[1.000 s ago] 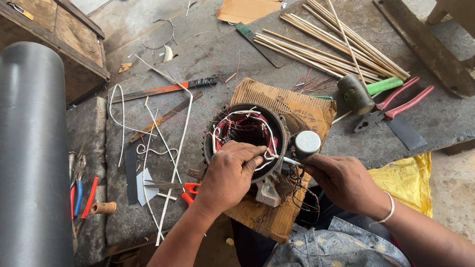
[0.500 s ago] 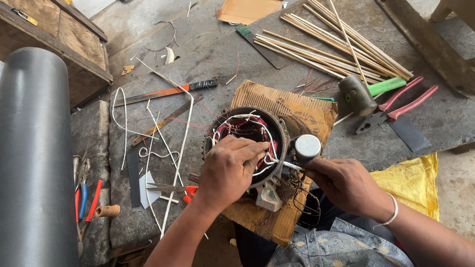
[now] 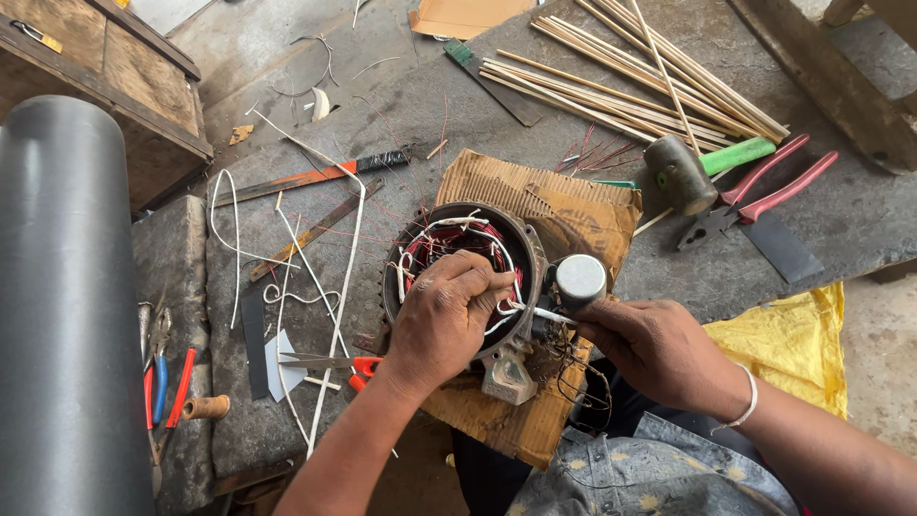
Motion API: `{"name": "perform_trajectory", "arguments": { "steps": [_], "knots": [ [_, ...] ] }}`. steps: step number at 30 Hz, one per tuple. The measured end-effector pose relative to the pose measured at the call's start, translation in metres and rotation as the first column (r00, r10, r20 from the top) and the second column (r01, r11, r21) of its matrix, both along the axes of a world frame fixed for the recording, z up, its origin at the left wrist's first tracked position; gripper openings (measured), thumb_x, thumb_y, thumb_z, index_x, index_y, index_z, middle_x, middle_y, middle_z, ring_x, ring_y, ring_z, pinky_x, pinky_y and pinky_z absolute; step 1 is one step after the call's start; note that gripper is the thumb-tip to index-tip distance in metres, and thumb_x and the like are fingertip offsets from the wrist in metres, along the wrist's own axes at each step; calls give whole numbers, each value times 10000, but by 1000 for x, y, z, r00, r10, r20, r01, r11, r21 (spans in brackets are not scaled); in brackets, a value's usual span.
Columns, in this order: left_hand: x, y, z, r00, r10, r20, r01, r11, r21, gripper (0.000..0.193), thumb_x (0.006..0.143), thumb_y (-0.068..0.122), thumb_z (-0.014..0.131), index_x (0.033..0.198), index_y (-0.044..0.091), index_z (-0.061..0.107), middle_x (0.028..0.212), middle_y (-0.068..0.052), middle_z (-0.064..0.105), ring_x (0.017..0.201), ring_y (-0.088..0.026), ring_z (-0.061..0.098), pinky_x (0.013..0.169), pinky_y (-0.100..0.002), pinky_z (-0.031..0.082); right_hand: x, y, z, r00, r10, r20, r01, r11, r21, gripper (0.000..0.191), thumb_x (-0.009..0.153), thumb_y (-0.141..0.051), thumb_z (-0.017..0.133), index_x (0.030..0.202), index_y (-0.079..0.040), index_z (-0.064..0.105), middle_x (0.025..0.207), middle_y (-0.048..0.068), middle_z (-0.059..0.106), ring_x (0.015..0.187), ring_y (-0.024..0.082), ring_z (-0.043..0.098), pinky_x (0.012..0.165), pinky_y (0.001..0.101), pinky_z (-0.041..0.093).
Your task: The person cuts white insulating strips with scissors and inserts them into the slots of an electric motor stator, pressing the strips down between the copper windings. They trim the strips to length and use pliers near the end while working through the stator slots one at a time.
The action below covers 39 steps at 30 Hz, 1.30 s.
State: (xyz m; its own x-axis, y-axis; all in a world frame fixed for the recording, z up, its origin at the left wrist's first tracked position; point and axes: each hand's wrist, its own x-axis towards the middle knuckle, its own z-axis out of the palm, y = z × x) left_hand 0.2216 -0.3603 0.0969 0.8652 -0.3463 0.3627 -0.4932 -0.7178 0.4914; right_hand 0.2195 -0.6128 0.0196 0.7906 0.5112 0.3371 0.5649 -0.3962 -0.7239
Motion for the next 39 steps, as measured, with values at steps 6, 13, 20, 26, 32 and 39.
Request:
{"name": "perform_trajectory", "arguments": {
  "steps": [6, 13, 20, 26, 32, 39],
  "knots": [
    [-32, -19, 15, 975, -100, 199, 46, 965, 256, 281, 785, 213, 777, 1049, 120, 797, 1089, -34, 683, 1129, -221, 555, 933, -467, 337, 1, -7, 9, 942, -80, -325, 54, 995, -89, 188, 881, -259, 705, 985, -106, 739, 655, 165, 681, 558, 356, 652, 526, 431, 501],
    [-20, -42, 10, 957, -225, 181, 133, 899, 416, 110, 886, 226, 792, 970, 153, 796, 1105, 22, 656, 1168, -195, 553, 996, -453, 329, -2, -9, 11, 960, -28, -279, 36, 999, 23, 179, 897, -239, 699, 988, -89, 732, 691, 170, 679, 577, 358, 644, 526, 419, 503],
    [-7, -45, 15, 995, -83, -58, 99, 918, 384, 108, 776, 303, 809, 841, 218, 816, 1030, -4, 559, 1132, -213, 501, 952, -499, 308, 6, -14, 4, 938, 28, -345, -16, 999, 37, 188, 916, -231, 681, 1002, -70, 725, 695, 181, 660, 555, 352, 598, 546, 412, 512],
    [-8, -39, 11, 994, -111, -7, 106, 934, 341, 138, 819, 278, 799, 943, 220, 811, 1106, -16, 522, 1184, -216, 483, 976, -487, 313, 7, -29, -11, 913, 23, -408, -45, 998, -44, 193, 923, -239, 666, 1017, -81, 727, 746, 172, 699, 637, 336, 649, 611, 414, 527],
    [-9, -39, 9, 991, -131, 30, 111, 923, 368, 141, 805, 231, 783, 939, 194, 801, 1150, -48, 519, 1220, -243, 469, 976, -495, 308, -7, -70, -68, 922, -63, -382, 41, 997, -65, 175, 917, -215, 641, 1010, -101, 735, 830, 99, 777, 748, 267, 754, 694, 375, 580],
    [-12, -44, 9, 986, -168, 9, 152, 915, 373, 164, 832, 189, 753, 982, 140, 797, 1169, -94, 518, 1246, -265, 451, 995, -517, 296, -37, -168, -124, 700, -543, -464, 370, 831, -415, 227, 958, -245, 666, 1101, -101, 768, 877, 94, 763, 781, 239, 729, 725, 378, 574]
  ]
}}
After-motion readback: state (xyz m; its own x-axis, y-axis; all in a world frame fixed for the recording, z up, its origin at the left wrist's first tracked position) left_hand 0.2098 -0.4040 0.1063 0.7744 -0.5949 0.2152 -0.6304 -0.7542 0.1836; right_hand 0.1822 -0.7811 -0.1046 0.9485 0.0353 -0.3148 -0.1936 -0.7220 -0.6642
